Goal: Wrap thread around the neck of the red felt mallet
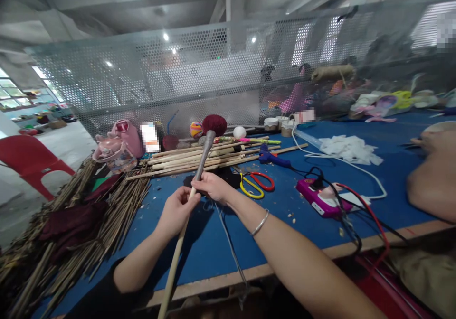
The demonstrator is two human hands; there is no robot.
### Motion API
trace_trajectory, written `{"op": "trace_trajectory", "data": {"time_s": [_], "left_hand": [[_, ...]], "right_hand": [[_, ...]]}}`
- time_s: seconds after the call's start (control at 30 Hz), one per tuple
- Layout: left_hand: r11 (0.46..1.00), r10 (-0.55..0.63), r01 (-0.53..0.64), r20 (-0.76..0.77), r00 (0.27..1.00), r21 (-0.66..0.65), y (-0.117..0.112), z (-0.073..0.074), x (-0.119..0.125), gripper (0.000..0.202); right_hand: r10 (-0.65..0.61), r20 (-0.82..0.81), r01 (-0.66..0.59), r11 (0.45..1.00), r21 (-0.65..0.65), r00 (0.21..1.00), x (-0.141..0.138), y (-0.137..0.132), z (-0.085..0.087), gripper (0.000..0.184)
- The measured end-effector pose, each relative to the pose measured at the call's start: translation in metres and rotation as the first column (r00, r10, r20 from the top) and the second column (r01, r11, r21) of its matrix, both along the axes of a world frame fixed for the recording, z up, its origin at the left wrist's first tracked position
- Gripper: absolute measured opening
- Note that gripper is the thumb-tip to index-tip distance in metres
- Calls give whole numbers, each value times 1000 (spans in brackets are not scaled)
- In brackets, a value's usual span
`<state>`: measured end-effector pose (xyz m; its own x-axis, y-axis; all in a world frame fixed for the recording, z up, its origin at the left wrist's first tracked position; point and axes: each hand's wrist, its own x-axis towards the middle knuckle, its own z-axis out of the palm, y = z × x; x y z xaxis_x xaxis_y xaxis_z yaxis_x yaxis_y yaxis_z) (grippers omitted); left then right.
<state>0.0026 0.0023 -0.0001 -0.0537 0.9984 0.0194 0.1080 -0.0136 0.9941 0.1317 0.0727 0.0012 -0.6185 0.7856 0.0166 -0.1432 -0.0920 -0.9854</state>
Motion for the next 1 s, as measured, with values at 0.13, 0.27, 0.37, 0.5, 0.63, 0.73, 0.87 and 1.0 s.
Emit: {"op": "trace_trajectory", "data": {"time_s": [0.13,0.27,0.37,0.5,0.63,0.73,0.87,1.0], "left_hand": [[1000,10,-10,-40,999,7,1,-2,2,33],[986,-132,150,206,970,-72,1,0,7,39],[980,-158,175,163,974,-95,0,-2,7,40],[997,25,-15,-123,992,78,1,-6,4,30],[996,49,-39,-129,990,75,0,-3,3,30],[995,-84,90,111,990,-53,-1,1,5,35],[967,-171,218,299,939,-134,0,2,6,35],[975,-82,152,373,924,-162,-3,4,8,32]], "right_hand": [[37,-34,-37,999,-11,999,2,2,-3,32],[66,-92,-72,996,-61,994,6,3,-1,32],[66,-52,-67,997,-21,996,5,2,0,30],[8,-25,-8,999,31,1000,1,0,1,30],[49,-70,-49,999,-1,996,4,1,0,29],[107,-135,-117,991,-68,985,9,4,0,30],[91,-64,-94,995,-40,994,9,3,1,31],[89,-24,-88,996,35,996,1,-4,2,32]]}}
